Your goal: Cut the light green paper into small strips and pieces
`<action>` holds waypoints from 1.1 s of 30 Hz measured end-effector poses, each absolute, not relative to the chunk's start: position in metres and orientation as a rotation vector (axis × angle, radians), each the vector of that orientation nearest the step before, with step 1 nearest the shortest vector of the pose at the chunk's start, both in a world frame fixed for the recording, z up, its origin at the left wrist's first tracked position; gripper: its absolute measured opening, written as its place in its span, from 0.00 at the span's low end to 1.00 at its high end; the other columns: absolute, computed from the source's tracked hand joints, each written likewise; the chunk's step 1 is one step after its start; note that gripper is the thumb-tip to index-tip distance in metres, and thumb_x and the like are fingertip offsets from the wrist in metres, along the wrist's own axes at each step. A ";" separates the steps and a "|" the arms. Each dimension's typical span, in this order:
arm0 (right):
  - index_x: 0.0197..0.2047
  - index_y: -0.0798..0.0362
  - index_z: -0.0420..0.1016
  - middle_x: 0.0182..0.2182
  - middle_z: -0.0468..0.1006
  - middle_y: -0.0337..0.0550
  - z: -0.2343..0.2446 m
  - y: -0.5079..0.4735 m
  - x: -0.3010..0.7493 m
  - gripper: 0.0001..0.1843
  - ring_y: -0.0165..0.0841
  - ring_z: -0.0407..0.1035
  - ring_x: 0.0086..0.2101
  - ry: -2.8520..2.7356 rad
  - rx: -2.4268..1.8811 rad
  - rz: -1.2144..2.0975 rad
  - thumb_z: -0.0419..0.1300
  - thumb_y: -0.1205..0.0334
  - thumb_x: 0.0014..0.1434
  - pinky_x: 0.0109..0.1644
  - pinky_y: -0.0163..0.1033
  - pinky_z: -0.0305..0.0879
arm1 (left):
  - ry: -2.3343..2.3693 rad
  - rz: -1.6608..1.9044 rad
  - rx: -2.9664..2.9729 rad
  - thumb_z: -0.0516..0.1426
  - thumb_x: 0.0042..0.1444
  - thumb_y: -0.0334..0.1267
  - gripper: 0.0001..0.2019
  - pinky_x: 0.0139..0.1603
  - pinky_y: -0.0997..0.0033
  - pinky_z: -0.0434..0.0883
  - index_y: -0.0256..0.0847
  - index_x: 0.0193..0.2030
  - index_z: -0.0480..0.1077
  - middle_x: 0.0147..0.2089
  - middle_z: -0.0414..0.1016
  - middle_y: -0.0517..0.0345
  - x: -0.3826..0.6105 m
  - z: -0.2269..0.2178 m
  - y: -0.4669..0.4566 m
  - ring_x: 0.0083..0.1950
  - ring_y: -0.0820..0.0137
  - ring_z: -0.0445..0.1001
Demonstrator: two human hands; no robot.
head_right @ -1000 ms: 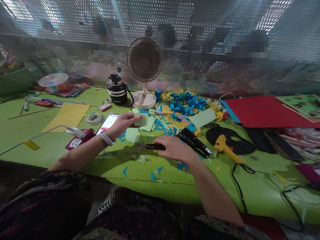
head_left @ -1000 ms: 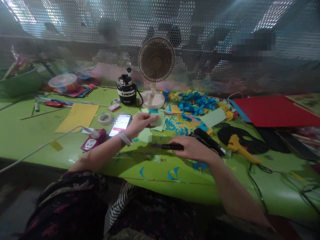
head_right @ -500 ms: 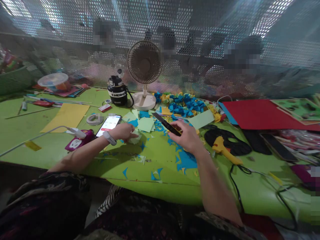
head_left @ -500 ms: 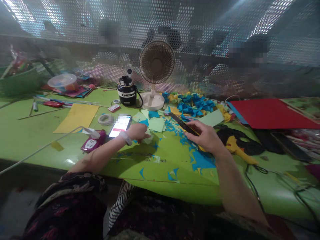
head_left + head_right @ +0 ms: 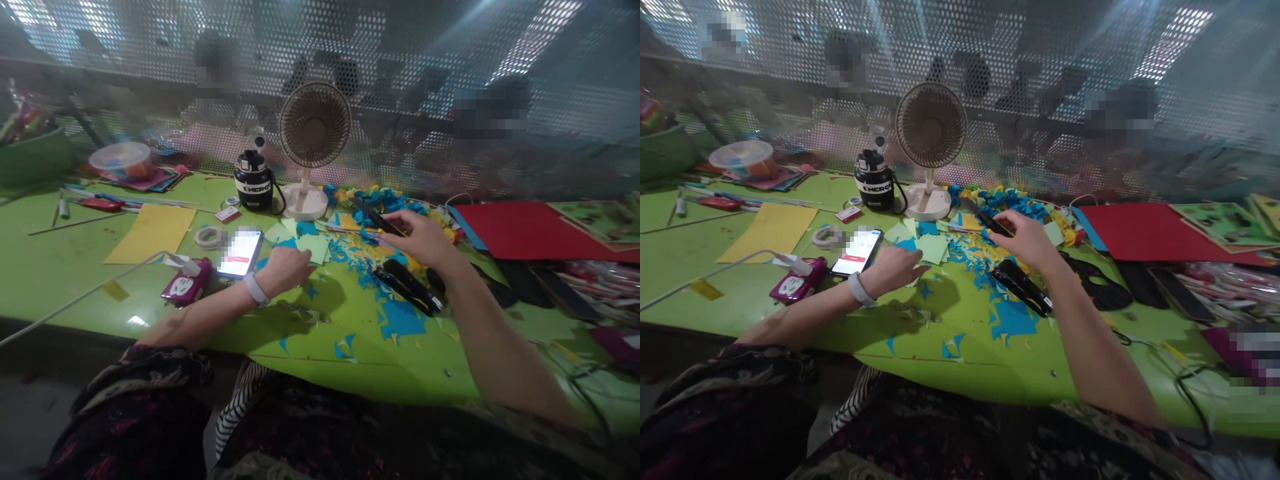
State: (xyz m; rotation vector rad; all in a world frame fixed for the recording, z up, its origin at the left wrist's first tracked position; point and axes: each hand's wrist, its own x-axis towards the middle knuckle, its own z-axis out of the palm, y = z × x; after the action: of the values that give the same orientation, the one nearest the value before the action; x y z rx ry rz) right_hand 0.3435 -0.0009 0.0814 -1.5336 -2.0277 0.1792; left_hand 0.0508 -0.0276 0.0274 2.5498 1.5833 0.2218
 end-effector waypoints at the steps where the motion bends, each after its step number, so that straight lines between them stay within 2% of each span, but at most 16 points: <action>1: 0.44 0.50 0.77 0.38 0.83 0.45 0.081 0.010 0.344 0.17 0.42 0.76 0.38 -2.087 -1.565 0.132 0.65 0.53 0.52 0.43 0.45 0.71 | 1.506 0.241 2.569 0.54 0.63 0.51 0.18 0.34 0.65 0.60 0.37 0.38 0.75 0.29 0.75 0.41 0.055 0.025 -0.031 0.34 0.54 0.76; 6: 0.49 0.51 0.77 0.42 0.83 0.48 0.061 0.062 0.338 0.16 0.42 0.75 0.40 -2.438 -1.808 -0.005 0.61 0.60 0.56 0.36 0.39 0.65 | 1.144 0.242 2.733 0.53 0.64 0.46 0.16 0.29 0.67 0.56 0.39 0.31 0.73 0.19 0.69 0.50 0.070 0.002 -0.047 0.24 0.63 0.70; 9: 0.50 0.51 0.76 0.43 0.82 0.49 0.045 0.081 0.329 0.16 0.41 0.75 0.40 -2.596 -1.960 -0.078 0.60 0.61 0.58 0.34 0.36 0.61 | 0.911 0.350 2.850 0.49 0.67 0.45 0.18 0.26 0.70 0.54 0.38 0.30 0.70 0.19 0.70 0.53 0.073 -0.008 -0.053 0.20 0.69 0.65; 12: 0.50 0.53 0.75 0.45 0.81 0.52 0.033 0.089 0.324 0.15 0.42 0.74 0.41 -2.677 -2.029 -0.134 0.58 0.62 0.60 0.34 0.37 0.61 | 0.772 0.367 2.966 0.47 0.68 0.43 0.17 0.23 0.72 0.52 0.38 0.32 0.69 0.21 0.72 0.55 0.073 -0.014 -0.056 0.19 0.71 0.65; 16: 0.51 0.56 0.75 0.47 0.79 0.57 0.027 0.090 0.319 0.16 0.46 0.73 0.45 -2.679 -2.019 -0.180 0.58 0.66 0.59 0.38 0.40 0.65 | 0.691 0.320 3.038 0.49 0.66 0.39 0.13 0.21 0.72 0.51 0.39 0.32 0.69 0.21 0.73 0.56 0.074 -0.020 -0.057 0.19 0.72 0.66; 20: 0.56 0.57 0.72 0.54 0.75 0.58 0.029 0.077 0.302 0.20 0.48 0.70 0.52 -2.668 -1.937 -0.220 0.56 0.68 0.61 0.47 0.44 0.68 | 0.605 0.367 3.026 0.51 0.64 0.39 0.12 0.21 0.72 0.52 0.38 0.34 0.71 0.22 0.74 0.55 0.074 -0.024 -0.057 0.20 0.72 0.67; 23: 0.59 0.56 0.71 0.58 0.74 0.56 0.021 0.056 0.278 0.21 0.48 0.69 0.55 -2.707 -1.669 -0.084 0.56 0.60 0.64 0.55 0.46 0.68 | 0.546 0.419 3.012 0.51 0.64 0.38 0.12 0.22 0.72 0.54 0.38 0.34 0.72 0.23 0.74 0.55 0.074 -0.028 -0.058 0.20 0.72 0.66; 26: 0.62 0.57 0.69 0.61 0.71 0.56 0.003 0.033 0.253 0.28 0.47 0.66 0.60 -2.771 -1.401 0.111 0.58 0.49 0.64 0.61 0.47 0.65 | 0.489 0.496 3.008 0.50 0.65 0.39 0.13 0.23 0.71 0.56 0.38 0.34 0.73 0.22 0.72 0.56 0.076 -0.032 -0.059 0.19 0.73 0.64; 28: 0.63 0.55 0.69 0.63 0.70 0.55 -0.010 0.022 0.243 0.30 0.47 0.66 0.61 -2.757 -1.329 0.134 0.62 0.48 0.62 0.63 0.49 0.64 | 0.466 0.553 3.016 0.49 0.65 0.40 0.15 0.23 0.70 0.56 0.38 0.32 0.73 0.20 0.70 0.57 0.077 -0.034 -0.059 0.19 0.72 0.63; 33: 0.55 0.54 0.76 0.58 0.76 0.52 -0.027 0.020 0.245 0.16 0.43 0.70 0.58 -2.672 -1.391 0.197 0.56 0.61 0.66 0.61 0.46 0.67 | 0.455 0.663 3.032 0.48 0.68 0.43 0.20 0.22 0.69 0.50 0.38 0.30 0.73 0.17 0.68 0.57 0.080 -0.040 -0.059 0.18 0.72 0.62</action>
State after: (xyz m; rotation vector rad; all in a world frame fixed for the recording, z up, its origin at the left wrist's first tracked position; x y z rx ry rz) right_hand 0.2454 0.0205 -0.0272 -1.3907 -2.6719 0.1975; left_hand 0.0799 -0.0590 -0.0397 3.0320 0.4551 0.6627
